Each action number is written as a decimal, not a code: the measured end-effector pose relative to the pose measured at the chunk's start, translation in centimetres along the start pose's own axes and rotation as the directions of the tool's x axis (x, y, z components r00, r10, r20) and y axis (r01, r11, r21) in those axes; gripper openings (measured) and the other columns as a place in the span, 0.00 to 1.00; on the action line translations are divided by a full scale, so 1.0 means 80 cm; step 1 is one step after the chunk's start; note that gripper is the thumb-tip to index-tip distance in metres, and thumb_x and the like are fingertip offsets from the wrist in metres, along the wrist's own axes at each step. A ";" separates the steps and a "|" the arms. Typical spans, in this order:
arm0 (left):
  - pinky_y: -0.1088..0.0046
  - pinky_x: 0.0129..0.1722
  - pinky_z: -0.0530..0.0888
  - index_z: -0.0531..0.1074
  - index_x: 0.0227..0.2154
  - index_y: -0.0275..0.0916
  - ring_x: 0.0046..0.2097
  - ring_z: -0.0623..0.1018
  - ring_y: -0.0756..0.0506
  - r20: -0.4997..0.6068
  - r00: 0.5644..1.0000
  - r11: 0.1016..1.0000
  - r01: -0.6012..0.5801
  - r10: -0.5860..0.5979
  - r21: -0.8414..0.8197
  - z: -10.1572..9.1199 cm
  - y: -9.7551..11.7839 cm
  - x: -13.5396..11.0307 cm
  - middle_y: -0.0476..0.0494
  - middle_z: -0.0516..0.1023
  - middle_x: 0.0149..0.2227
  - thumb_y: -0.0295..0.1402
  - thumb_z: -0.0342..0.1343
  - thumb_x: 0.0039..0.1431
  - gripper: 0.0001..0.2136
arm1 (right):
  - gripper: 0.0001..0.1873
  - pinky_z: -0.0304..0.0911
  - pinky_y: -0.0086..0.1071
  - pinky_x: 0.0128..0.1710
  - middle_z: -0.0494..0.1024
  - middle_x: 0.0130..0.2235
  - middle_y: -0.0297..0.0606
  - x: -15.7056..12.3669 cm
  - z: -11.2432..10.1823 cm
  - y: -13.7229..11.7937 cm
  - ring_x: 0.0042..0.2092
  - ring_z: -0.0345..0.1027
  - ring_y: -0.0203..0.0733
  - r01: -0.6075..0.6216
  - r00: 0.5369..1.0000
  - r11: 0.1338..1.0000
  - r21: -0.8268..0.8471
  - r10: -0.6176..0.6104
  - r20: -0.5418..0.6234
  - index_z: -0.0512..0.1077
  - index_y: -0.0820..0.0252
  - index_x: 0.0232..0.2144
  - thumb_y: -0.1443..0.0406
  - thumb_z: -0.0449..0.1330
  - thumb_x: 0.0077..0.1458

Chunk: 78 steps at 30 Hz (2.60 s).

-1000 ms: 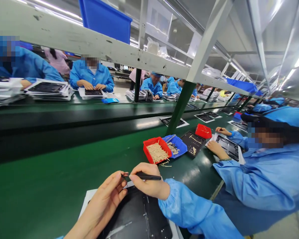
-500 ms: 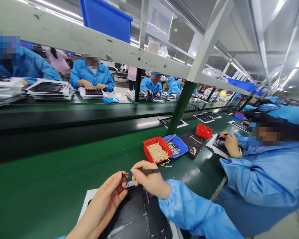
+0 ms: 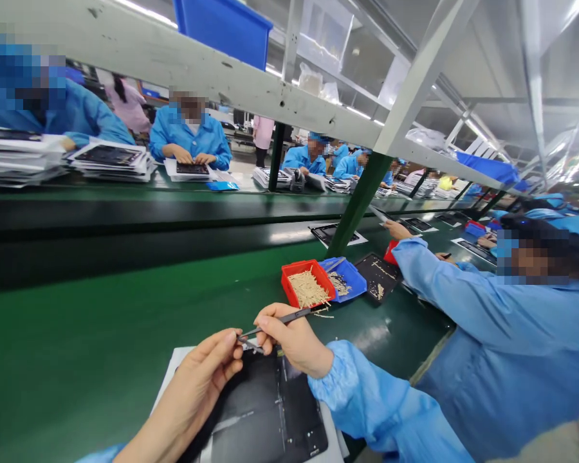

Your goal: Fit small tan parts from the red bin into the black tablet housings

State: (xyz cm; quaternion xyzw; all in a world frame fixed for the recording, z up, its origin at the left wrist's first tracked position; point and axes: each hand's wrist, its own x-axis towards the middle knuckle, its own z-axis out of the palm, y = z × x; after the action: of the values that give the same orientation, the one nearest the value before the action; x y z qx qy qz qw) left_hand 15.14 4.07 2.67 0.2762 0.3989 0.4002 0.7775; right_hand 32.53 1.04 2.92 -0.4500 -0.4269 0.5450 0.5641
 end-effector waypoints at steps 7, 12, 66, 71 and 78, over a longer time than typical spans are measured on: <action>0.73 0.29 0.80 0.85 0.48 0.45 0.32 0.80 0.47 -0.056 0.997 0.970 -0.033 0.048 0.239 -0.056 0.001 -0.023 0.43 0.87 0.37 0.55 0.81 0.37 0.34 | 0.17 0.64 0.29 0.28 0.77 0.27 0.29 0.003 0.006 -0.017 0.25 0.69 0.32 0.005 0.994 0.969 -0.246 0.022 0.107 0.74 0.57 0.36 0.51 0.70 0.58; 0.69 0.41 0.79 0.86 0.42 0.49 0.41 0.83 0.43 0.350 0.829 0.259 -0.488 0.436 0.833 -0.140 -0.004 -0.027 0.45 0.87 0.40 0.56 0.60 0.66 0.19 | 0.17 0.63 0.29 0.28 0.77 0.28 0.30 0.021 0.001 -0.005 0.25 0.66 0.33 -0.025 0.981 0.944 -0.330 0.087 0.176 0.76 0.58 0.33 0.52 0.72 0.56; 0.56 0.36 0.59 0.81 0.53 0.31 0.37 0.71 0.38 0.751 0.568 -0.793 -0.258 0.338 0.552 -0.116 -0.028 -0.034 0.41 0.77 0.32 0.30 0.48 0.77 0.17 | 0.14 0.76 0.40 0.48 0.88 0.39 0.40 0.032 0.017 0.078 0.41 0.82 0.46 0.287 0.936 0.772 -0.567 -0.099 0.338 0.86 0.53 0.36 0.55 0.64 0.69; 0.55 0.37 0.61 0.80 0.55 0.31 0.38 0.72 0.37 0.729 0.597 -0.788 -0.247 0.335 0.564 -0.118 -0.031 -0.034 0.41 0.78 0.33 0.29 0.47 0.76 0.17 | 0.14 0.76 0.39 0.48 0.88 0.38 0.40 0.030 0.025 0.084 0.40 0.81 0.45 0.276 0.952 0.750 -0.601 -0.130 0.276 0.85 0.54 0.33 0.56 0.65 0.68; 0.56 0.39 0.62 0.80 0.54 0.29 0.39 0.73 0.35 0.745 0.572 -0.769 -0.283 0.344 0.573 -0.120 -0.028 -0.031 0.36 0.81 0.37 0.32 0.45 0.77 0.19 | 0.16 0.74 0.37 0.41 0.85 0.32 0.41 0.027 0.026 0.082 0.36 0.79 0.45 0.260 0.966 0.709 -0.656 -0.194 0.173 0.81 0.54 0.27 0.57 0.63 0.66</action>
State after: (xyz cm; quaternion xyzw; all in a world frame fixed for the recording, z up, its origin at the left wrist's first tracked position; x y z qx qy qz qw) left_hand 7.02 1.86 -3.08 0.9075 0.3499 0.1732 -0.1551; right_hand 29.09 3.29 -2.99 -0.5418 -0.6720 0.3004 0.4057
